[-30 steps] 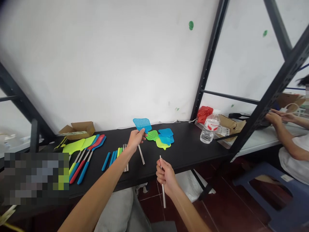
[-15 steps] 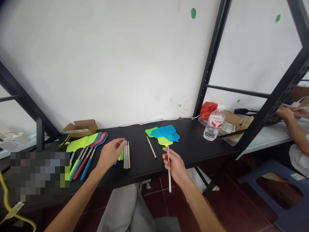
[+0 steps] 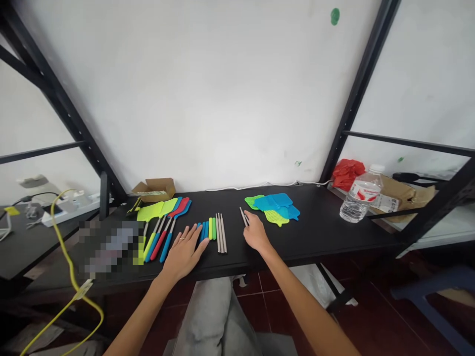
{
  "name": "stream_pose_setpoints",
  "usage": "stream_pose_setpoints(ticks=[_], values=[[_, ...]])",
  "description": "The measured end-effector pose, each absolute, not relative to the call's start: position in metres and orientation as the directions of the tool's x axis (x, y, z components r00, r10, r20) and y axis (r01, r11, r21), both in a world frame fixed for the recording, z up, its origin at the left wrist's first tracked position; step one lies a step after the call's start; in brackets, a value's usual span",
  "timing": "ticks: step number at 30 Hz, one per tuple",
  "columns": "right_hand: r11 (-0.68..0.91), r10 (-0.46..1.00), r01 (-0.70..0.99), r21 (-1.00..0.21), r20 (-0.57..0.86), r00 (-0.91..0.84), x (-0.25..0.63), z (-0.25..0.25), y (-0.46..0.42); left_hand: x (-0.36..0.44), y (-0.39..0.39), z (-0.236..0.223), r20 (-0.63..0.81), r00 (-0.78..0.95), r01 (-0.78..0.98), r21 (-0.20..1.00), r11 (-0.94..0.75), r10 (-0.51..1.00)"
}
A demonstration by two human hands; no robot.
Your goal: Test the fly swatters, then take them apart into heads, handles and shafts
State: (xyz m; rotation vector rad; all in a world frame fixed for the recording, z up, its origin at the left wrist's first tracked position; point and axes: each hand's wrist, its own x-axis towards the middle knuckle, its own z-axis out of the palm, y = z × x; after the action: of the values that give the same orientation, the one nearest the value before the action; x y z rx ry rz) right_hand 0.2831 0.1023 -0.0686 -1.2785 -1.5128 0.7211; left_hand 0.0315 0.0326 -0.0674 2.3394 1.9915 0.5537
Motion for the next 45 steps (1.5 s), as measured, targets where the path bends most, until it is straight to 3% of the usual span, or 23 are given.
stream_pose_setpoints(ticks=[4,8,11,14,18,26,33,36,39,42,45], values=[[0.290,0.957,0.365,-0.885,0.274,-0.097,0.256,-0.061,0.101,0.027,0.029,-0.070,0.309,0.141,0.946,0.237,-0.220,0.941],[0.357,0.934,0.523,-0.774,0.289,-0.210,0.249,-0.055,0.091,0.015,0.021,-0.056,0.464,0.124,0.956,0.180,-0.231,0.877],[0.417,0.909,0.592,-0.690,0.311,-0.278,0.248,-0.057,0.079,-0.003,0.016,-0.040,0.515,-0.093,0.987,0.161,0.010,0.852],[0.454,0.891,0.608,-0.652,0.343,-0.297,0.245,-0.061,0.073,-0.016,0.016,-0.032,0.408,-0.234,0.972,0.117,0.204,0.882],[0.462,0.886,0.570,-0.679,0.386,-0.258,0.242,-0.062,0.071,-0.015,0.020,-0.032,0.324,-0.202,0.978,0.027,0.205,0.924],[0.436,0.898,0.406,-0.803,0.421,-0.131,0.248,-0.067,0.076,-0.005,0.020,-0.029,0.262,-0.133,0.989,-0.025,0.144,0.956],[0.411,0.898,0.251,-0.876,0.437,0.056,0.245,-0.059,0.071,0.032,0.005,-0.013,0.349,-0.028,0.996,0.092,-0.004,0.937],[0.369,0.927,0.066,-0.927,0.372,0.044,0.235,-0.050,0.066,0.067,-0.002,-0.008,0.400,0.055,0.970,0.197,-0.144,0.915],[0.146,0.986,-0.306,-0.941,0.162,-0.028,0.226,-0.037,0.061,0.102,-0.006,-0.007,0.419,0.126,0.923,0.283,-0.261,0.899],[-0.043,0.998,-0.596,-0.802,-0.006,-0.064,0.227,-0.024,0.059,0.131,-0.010,-0.011,0.355,0.110,0.888,0.385,-0.253,0.928],[-0.106,0.994,-0.758,-0.644,-0.052,-0.095,0.238,-0.019,0.059,0.151,-0.014,-0.018,0.213,0.065,0.878,0.452,-0.157,0.975]])
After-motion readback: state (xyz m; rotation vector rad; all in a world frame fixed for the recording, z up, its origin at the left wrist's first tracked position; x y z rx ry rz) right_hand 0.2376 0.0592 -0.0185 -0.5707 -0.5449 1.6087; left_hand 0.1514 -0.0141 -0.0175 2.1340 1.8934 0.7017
